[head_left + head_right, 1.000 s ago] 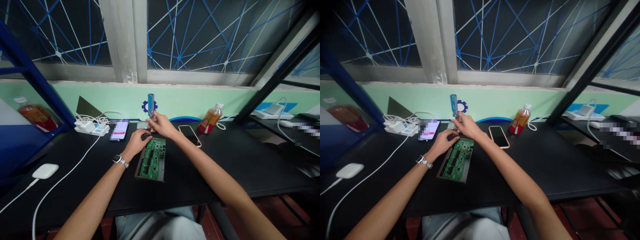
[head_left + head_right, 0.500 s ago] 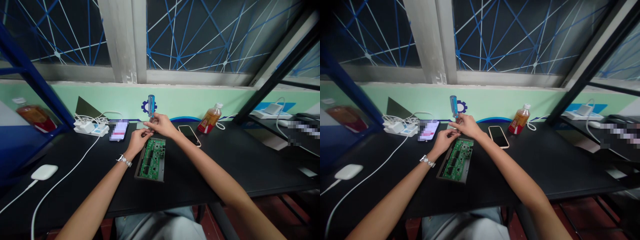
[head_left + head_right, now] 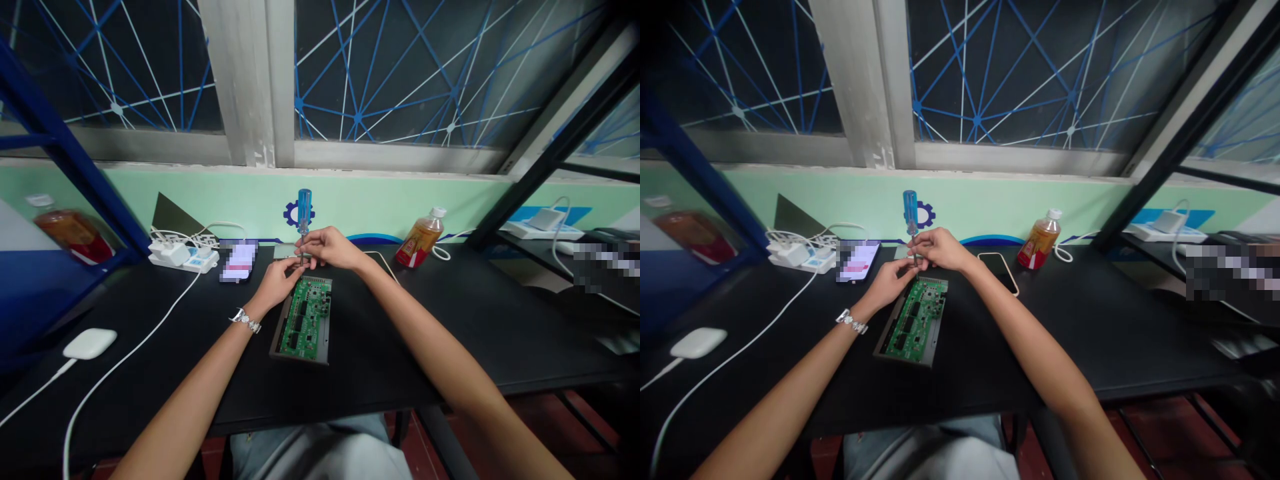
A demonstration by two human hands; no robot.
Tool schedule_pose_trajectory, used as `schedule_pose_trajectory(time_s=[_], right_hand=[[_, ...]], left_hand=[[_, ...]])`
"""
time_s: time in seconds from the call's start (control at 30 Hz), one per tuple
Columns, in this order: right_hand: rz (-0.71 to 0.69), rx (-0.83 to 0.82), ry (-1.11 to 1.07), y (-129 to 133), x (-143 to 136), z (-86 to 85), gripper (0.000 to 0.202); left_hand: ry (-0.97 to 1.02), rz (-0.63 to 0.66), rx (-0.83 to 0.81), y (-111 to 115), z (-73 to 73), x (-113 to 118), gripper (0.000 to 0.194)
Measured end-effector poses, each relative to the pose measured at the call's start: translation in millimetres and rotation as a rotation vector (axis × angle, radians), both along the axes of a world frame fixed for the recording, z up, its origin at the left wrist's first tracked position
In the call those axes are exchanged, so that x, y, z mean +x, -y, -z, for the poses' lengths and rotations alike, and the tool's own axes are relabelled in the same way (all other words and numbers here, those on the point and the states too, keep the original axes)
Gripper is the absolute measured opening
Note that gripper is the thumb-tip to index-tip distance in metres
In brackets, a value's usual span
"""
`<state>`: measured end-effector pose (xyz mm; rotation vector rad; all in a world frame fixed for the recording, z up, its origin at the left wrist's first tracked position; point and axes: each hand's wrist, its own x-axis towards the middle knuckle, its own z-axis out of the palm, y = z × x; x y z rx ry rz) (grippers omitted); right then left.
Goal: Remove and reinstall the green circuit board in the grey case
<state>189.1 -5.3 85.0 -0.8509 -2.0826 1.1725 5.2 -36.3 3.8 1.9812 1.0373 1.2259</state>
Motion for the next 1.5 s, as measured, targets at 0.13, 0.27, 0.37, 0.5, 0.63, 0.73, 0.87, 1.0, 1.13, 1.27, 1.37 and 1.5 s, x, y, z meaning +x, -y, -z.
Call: schedule_pose_trajectory(time_s=[0.13,0.27,0.37,0.5,0.63,0.73,0.87,1.0,1.13,1.27,1.37,1.5], right_hand=[[0.059,0.081,0.005,-1.6,-0.9,3.0,0.018],[0.144,0.173,0.034,-1.5,-3.3,6.5,0.020],[0.230,0.227,0.056,-0.1,-6.8,9.0,0.021],[0.333,0.312,0.075,1.8,-12.3,12.5,0.022],[0.409,0.382,0.076,1.4,-16.6,16.5,0.026],[0.413,0.401,0.057,0.4,-17.0,16.9,0.028],[0.232,0.181,-0.014,0.5,-12.2,10.9,0.027],[0.012,-0.048,-0.063,2.1,-5.5,2.0,0.030],[-0.024,-0.048,-0.030,2.8,-2.7,-1.7,0.028],[0.015,0.003,-0.054,0.9,-4.0,1.9,0.021],[0.085,0.050,-0.061,-0.9,-6.1,6.2,0.018],[0.196,0.138,-0.025,-0.8,-10.1,9.9,0.018]], left_hand=[[0.066,-0.092,0.035,0.5,3.2,4.9,0.025],[0.093,-0.205,0.065,-0.6,4.4,8.5,0.026],[0.117,-0.229,0.056,-2.0,6.1,9.7,0.026],[0.133,-0.244,0.039,-2.8,8.4,10.3,0.025],[0.149,-0.246,0.004,-3.6,8.6,8.9,0.023],[0.146,-0.208,-0.028,-4.0,7.2,6.3,0.021],[0.135,-0.105,-0.063,-2.4,3.3,3.0,0.020],[0.120,-0.040,-0.090,-0.7,-0.8,0.8,0.021],[0.084,0.006,-0.068,-1.2,-2.5,-0.7,0.021],[0.112,0.029,-0.054,-1.0,-0.6,1.5,0.021],[0.110,-0.066,-0.013,-0.4,3.2,4.8,0.025],[0.056,-0.224,0.055,-0.9,7.8,8.3,0.026]])
